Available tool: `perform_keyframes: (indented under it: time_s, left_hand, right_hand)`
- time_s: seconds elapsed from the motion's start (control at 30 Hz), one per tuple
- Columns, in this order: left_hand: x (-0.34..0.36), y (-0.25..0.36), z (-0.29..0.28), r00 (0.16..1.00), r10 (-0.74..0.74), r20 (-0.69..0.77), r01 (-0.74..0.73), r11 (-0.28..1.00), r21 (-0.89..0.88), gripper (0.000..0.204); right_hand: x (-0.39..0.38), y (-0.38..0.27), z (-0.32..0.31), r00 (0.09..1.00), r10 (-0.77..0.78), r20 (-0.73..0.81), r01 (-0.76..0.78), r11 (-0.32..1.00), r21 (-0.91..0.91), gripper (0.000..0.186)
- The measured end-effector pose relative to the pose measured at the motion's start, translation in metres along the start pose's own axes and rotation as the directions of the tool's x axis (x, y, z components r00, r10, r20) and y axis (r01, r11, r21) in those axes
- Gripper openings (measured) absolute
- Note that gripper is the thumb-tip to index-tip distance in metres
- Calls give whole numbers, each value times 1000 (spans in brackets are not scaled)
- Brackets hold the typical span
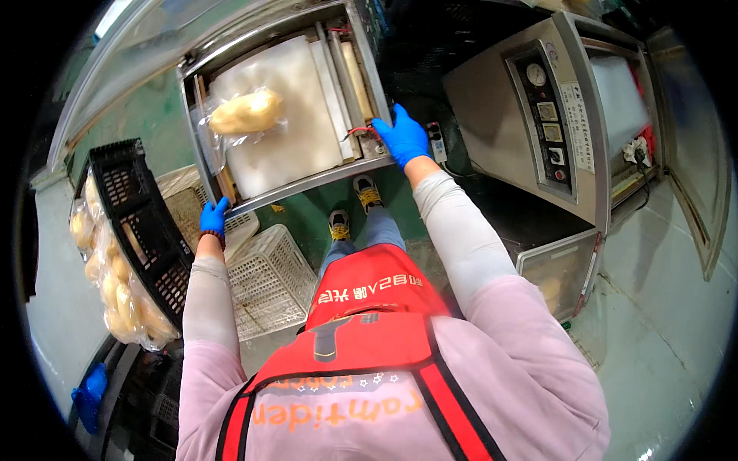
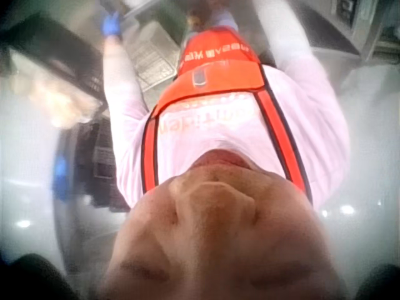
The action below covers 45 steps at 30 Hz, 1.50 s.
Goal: The person moves a crate of packaged dough, stacks empty crates, and places individual dough portions into a vacuum sealer. They operate the machine to seal the bags and remove the finished packages.
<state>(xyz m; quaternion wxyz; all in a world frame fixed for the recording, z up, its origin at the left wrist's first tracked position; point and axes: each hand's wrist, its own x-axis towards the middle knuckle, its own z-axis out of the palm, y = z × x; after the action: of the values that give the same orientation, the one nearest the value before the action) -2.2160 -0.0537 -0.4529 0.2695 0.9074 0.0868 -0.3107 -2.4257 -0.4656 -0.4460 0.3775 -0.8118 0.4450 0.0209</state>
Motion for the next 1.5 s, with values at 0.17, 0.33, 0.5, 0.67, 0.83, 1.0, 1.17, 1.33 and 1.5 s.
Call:
perform_keyframes:
  time_s: [0.17, 0.33, 0.5, 0.67, 0.83, 1.0, 1.17, 1.33, 1.5]
  left_hand:
    - [28, -31, -1, 994, -71, 88, 84, 985, -151, 37]
    - [25, -24, 1, 983, -186, -12, 185, 981, -55, 26]
    - [18, -33, 1, 983, -175, -48, 174, 985, -23, 22]
    - [-7, -56, 24, 999, -46, -6, 45, 998, -46, 24]
    - [-60, -17, 55, 998, -12, -59, 13, 1000, 24, 20]
    - [-57, -27, 49, 1000, 7, -19, -6, 999, 48, 21]
    - [-49, -25, 46, 998, 56, 40, -56, 998, -6, 28]
    - [-49, -32, 43, 987, 160, 5, -157, 958, 241, 28]
    - [-71, -47, 52, 977, 210, -39, -199, 960, 196, 30]
  right_hand:
    - [28, -1, 4, 991, -70, 111, 80, 993, -82, 45]
    - [31, -1, -1, 990, -57, 129, 74, 988, -135, 33]
    - [38, 0, -13, 974, -130, 188, 156, 979, -131, 32]
    - [55, 11, -32, 959, -165, 232, 212, 958, -194, 34]
    - [61, 33, -44, 942, -249, 224, 311, 900, -305, 37]
    - [41, 31, -36, 971, -187, 151, 224, 929, -295, 35]
    - [13, 52, -36, 985, -139, 99, 159, 957, -243, 36]
    - [-9, 65, -36, 991, -88, 98, 113, 952, -286, 38]
    - [-6, 64, -37, 986, -125, 108, 152, 944, -292, 37]
